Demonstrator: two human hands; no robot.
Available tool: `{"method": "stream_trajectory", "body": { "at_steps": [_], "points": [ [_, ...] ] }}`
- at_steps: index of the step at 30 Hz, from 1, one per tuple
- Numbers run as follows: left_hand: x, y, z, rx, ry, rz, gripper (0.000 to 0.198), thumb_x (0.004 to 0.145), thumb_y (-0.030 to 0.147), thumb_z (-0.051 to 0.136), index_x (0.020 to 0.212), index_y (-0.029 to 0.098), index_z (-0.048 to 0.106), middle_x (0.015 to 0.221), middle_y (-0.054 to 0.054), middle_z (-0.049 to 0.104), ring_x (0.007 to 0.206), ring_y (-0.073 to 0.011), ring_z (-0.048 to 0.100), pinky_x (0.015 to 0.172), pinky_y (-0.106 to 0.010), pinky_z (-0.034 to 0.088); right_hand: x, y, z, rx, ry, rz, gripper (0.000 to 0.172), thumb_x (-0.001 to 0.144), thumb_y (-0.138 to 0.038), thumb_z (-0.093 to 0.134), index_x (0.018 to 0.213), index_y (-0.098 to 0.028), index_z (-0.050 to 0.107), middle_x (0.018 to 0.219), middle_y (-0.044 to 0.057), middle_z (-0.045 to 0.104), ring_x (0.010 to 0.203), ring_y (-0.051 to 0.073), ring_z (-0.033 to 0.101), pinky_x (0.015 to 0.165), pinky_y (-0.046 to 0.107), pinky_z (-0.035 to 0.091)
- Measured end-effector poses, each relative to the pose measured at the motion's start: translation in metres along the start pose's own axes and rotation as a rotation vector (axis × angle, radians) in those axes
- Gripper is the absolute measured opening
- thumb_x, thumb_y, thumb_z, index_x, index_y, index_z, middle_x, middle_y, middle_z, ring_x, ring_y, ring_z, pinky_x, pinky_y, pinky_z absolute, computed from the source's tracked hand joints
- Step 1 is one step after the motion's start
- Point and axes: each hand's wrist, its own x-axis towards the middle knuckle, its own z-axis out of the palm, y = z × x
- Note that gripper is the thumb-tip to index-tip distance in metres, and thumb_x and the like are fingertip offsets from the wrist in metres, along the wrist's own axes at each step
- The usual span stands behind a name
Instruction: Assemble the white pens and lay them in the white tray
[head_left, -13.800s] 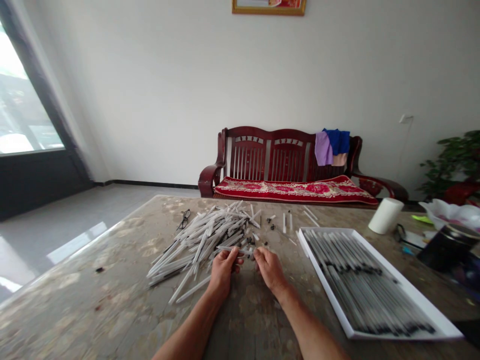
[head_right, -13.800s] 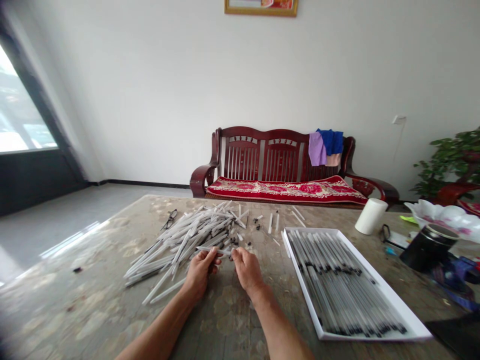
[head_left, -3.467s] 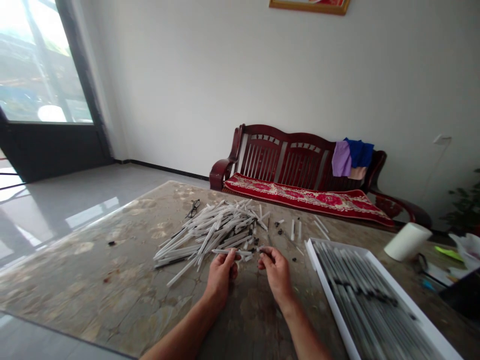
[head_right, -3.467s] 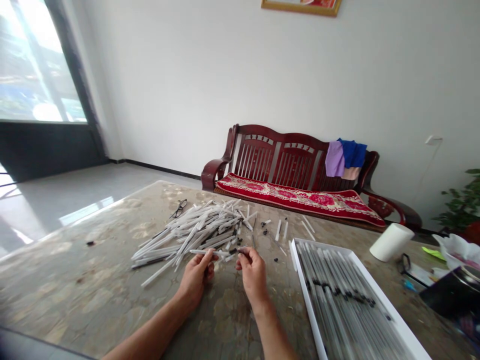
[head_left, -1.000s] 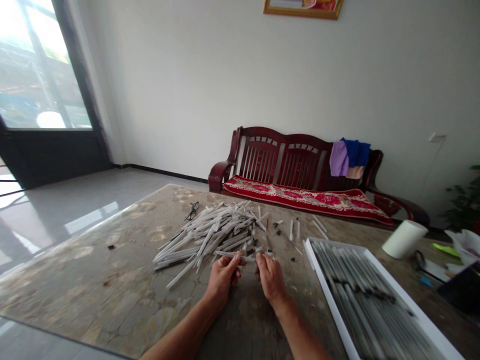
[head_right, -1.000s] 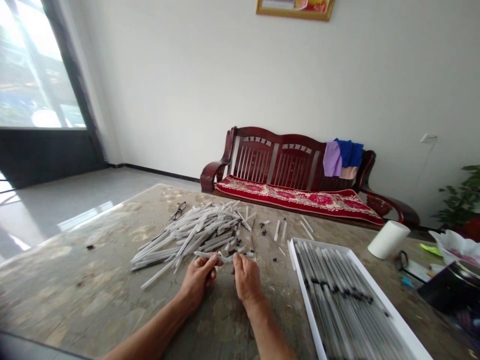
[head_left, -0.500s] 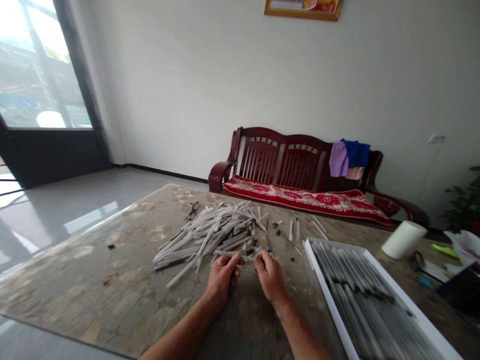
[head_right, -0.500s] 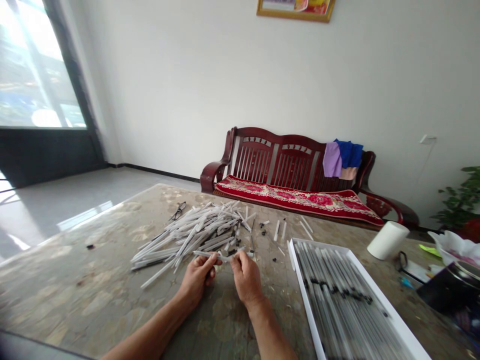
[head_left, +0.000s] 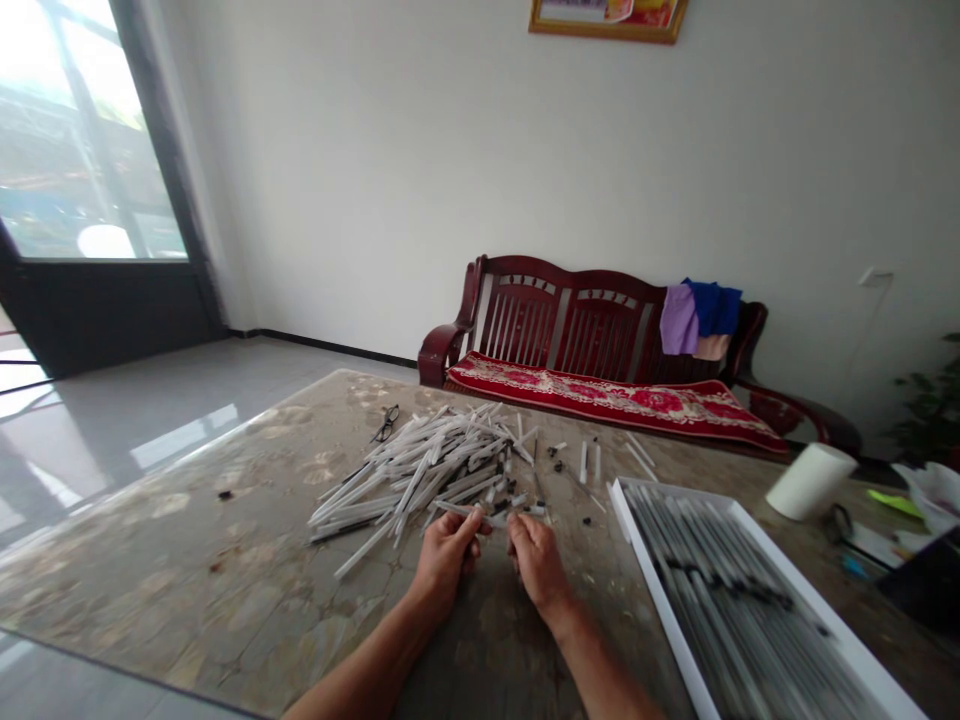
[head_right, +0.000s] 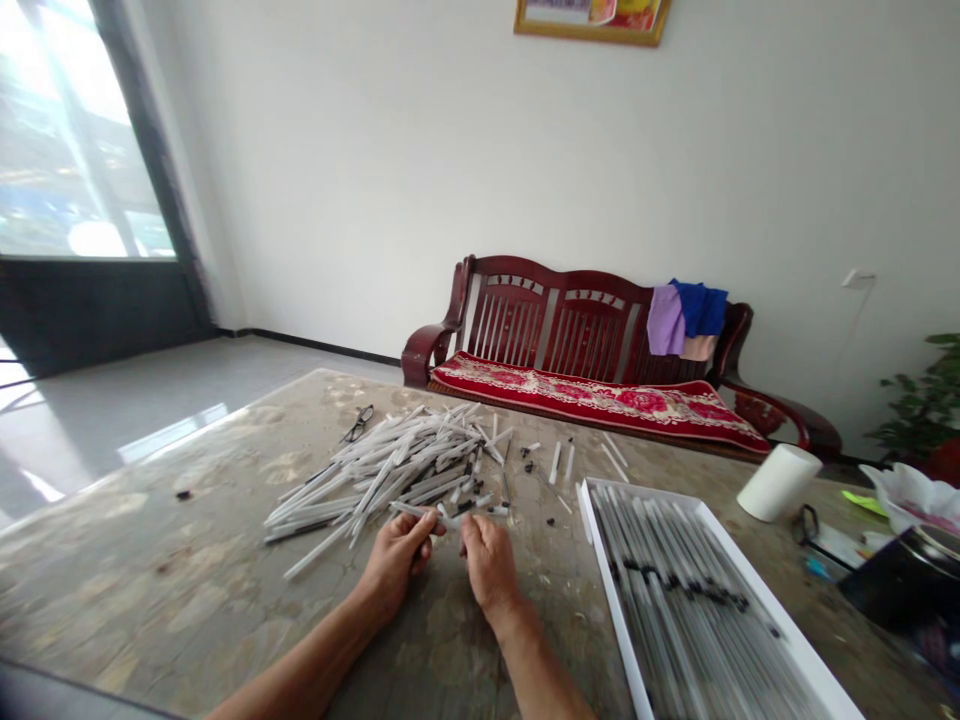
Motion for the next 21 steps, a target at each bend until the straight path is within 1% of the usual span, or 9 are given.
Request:
{"method": "stream_trajectory", "body": {
  "at_steps": [3, 5, 7, 9, 12, 14, 17, 19, 21],
  "points": [
    [0.001, 0.0, -0.002, 0.111, -0.005, 0.003, 0.044, 0.065, 0.06, 0.071, 0.068, 0.016, 0.065, 0.052, 0.002, 0.059, 0.034, -0.0058, 0.037, 0.033, -0.019, 0.024, 0.001, -0.001, 0.004, 0.118, -0.015, 0.097, 0.05, 0.089, -0.06, 0.035, 0.055, -0.025, 0.042, 0.04, -0.007, 0.037, 0.035, 0.012, 0.036, 0.042, 0.024, 0.03],
    [0.001, 0.001, -0.005, 0.253, -0.003, 0.06, 0.043, 0.073, 0.059, 0.063, 0.067, 0.016, 0.065, 0.05, 0.002, 0.058, 0.033, -0.0072, 0.037, 0.035, -0.02, 0.027, 0.003, 0.0, 0.002, 0.091, 0.067, 0.09, 0.052, 0.088, -0.062, 0.036, 0.052, -0.025, 0.041, 0.038, -0.006, 0.037, 0.035, 0.012, 0.036, 0.042, 0.024, 0.03],
    [-0.002, 0.002, -0.008, 0.41, 0.044, 0.215, 0.036, 0.078, 0.052, 0.061, 0.071, 0.018, 0.067, 0.056, 0.001, 0.061, 0.04, -0.0101, 0.044, 0.041, -0.022, 0.035, 0.004, 0.002, -0.003, -0.003, 0.19, 0.044, 0.054, 0.088, -0.062, 0.038, 0.051, -0.024, 0.042, 0.039, -0.005, 0.039, 0.038, 0.012, 0.039, 0.045, 0.025, 0.03],
    [-0.005, 0.004, -0.011, 0.564, 0.096, 0.409, 0.024, 0.079, 0.042, 0.063, 0.085, 0.02, 0.07, 0.067, 0.0, 0.065, 0.05, -0.0131, 0.052, 0.051, -0.024, 0.043, 0.003, 0.003, -0.01, -0.118, 0.264, -0.036, 0.054, 0.088, -0.061, 0.041, 0.05, -0.023, 0.044, 0.041, -0.004, 0.042, 0.041, 0.011, 0.04, 0.047, 0.025, 0.03],
    [-0.011, 0.004, -0.013, 0.796, 0.073, 0.575, 0.026, 0.079, 0.031, 0.064, 0.104, 0.028, 0.071, 0.084, -0.002, 0.067, 0.067, -0.0176, 0.061, 0.064, -0.027, 0.047, -0.003, -0.001, -0.016, -0.206, 0.183, -0.192, 0.052, 0.091, -0.054, 0.042, 0.05, -0.022, 0.046, 0.043, -0.003, 0.044, 0.043, 0.011, 0.041, 0.049, 0.024, 0.029],
    [-0.013, 0.003, -0.014, 0.911, 0.037, 0.599, 0.022, 0.081, 0.03, 0.063, 0.101, 0.03, 0.072, 0.087, -0.003, 0.067, 0.077, -0.0202, 0.064, 0.067, -0.027, 0.047, -0.007, -0.006, -0.017, -0.188, 0.083, -0.273, 0.051, 0.093, -0.049, 0.041, 0.05, -0.021, 0.047, 0.044, -0.002, 0.045, 0.044, 0.011, 0.042, 0.05, 0.024, 0.03],
    [-0.012, 0.004, -0.013, 0.92, 0.067, 0.595, 0.014, 0.083, 0.033, 0.061, 0.09, 0.03, 0.073, 0.086, -0.004, 0.067, 0.078, -0.0214, 0.063, 0.067, -0.026, 0.046, -0.009, -0.01, -0.016, -0.055, -0.03, -0.266, 0.05, 0.097, -0.045, 0.033, 0.061, -0.021, 0.057, 0.05, -0.001, 0.051, 0.048, 0.012, 0.05, 0.051, 0.023, 0.036],
    [-0.01, 0.006, -0.013, 0.81, 0.127, 0.585, 0.012, 0.082, 0.035, 0.062, 0.083, 0.028, 0.072, 0.083, -0.004, 0.066, 0.076, -0.0213, 0.062, 0.068, -0.027, 0.046, -0.004, -0.009, -0.015, -0.035, -0.013, -0.228, 0.047, 0.099, -0.042, 0.029, 0.077, -0.02, 0.065, 0.062, 0.001, 0.061, 0.058, 0.014, 0.058, 0.056, 0.022, 0.042],
    [-0.008, 0.007, -0.011, 0.659, 0.176, 0.57, 0.014, 0.081, 0.036, 0.063, 0.079, 0.025, 0.071, 0.08, -0.004, 0.067, 0.075, -0.0214, 0.062, 0.07, -0.028, 0.047, 0.004, -0.004, -0.011, -0.176, 0.047, -0.238, 0.036, 0.098, -0.036, 0.036, 0.092, -0.021, 0.068, 0.082, 0.004, 0.069, 0.076, 0.016, 0.064, 0.067, 0.023, 0.046]
  ]
}}
